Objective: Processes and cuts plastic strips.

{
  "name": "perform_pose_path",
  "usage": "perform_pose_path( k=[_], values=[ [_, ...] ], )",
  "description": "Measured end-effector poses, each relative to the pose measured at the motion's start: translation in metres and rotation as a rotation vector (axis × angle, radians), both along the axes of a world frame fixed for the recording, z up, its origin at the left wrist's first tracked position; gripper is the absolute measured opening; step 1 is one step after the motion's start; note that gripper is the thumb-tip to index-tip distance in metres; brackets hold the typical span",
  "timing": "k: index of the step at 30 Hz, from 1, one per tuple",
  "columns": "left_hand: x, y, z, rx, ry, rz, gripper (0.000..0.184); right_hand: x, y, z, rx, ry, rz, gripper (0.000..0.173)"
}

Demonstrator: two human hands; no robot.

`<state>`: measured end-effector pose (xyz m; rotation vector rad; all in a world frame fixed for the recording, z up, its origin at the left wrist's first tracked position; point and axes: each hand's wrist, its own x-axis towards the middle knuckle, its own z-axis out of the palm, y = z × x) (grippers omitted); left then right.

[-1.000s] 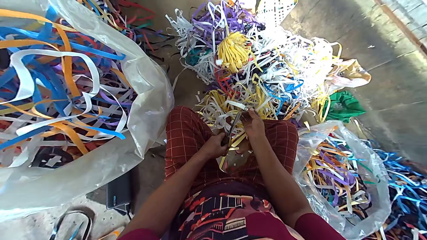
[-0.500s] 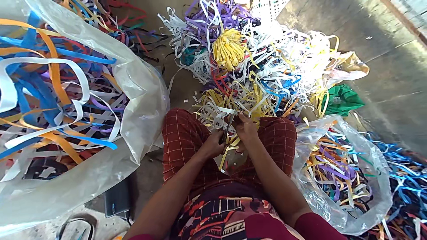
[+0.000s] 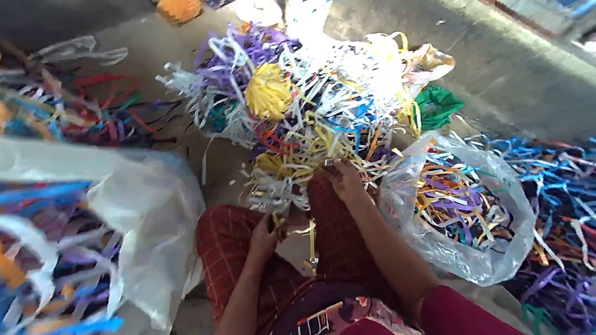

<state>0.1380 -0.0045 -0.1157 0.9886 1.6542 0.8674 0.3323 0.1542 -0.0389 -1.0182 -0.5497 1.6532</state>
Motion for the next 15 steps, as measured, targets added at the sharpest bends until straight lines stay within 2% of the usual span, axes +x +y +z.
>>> perform_pose_path(
  k=[2, 5, 10, 13, 15],
  values=[
    [-0.001, 0.001, -0.002, 0.057, 0.009, 0.082, 0.033, 0.024, 0.013, -0.01, -0.026, 0.006, -0.072, 0.014],
    [0.0, 0.002, -0.005, 0.069, 0.0, 0.153, 0.035, 0.068, 0.017, -0.058, -0.154, -0.04, -0.154, 0.027],
    [-0.007, 0.004, -0.02, 0.043, -0.003, 0.186, 0.036, 0.11, -0.022, -0.149, -0.594, -0.086, -0.278, 0.032],
    [-0.009, 0.005, -0.025, 0.028, 0.01, 0.18, 0.036, 0.13, -0.005, -0.154, -0.701, -0.072, -0.33, 0.035],
    [-0.011, 0.008, -0.026, 0.008, 0.025, 0.177, 0.035, 0.152, 0.046, -0.133, -0.558, -0.156, -0.295, 0.026]
  ],
)
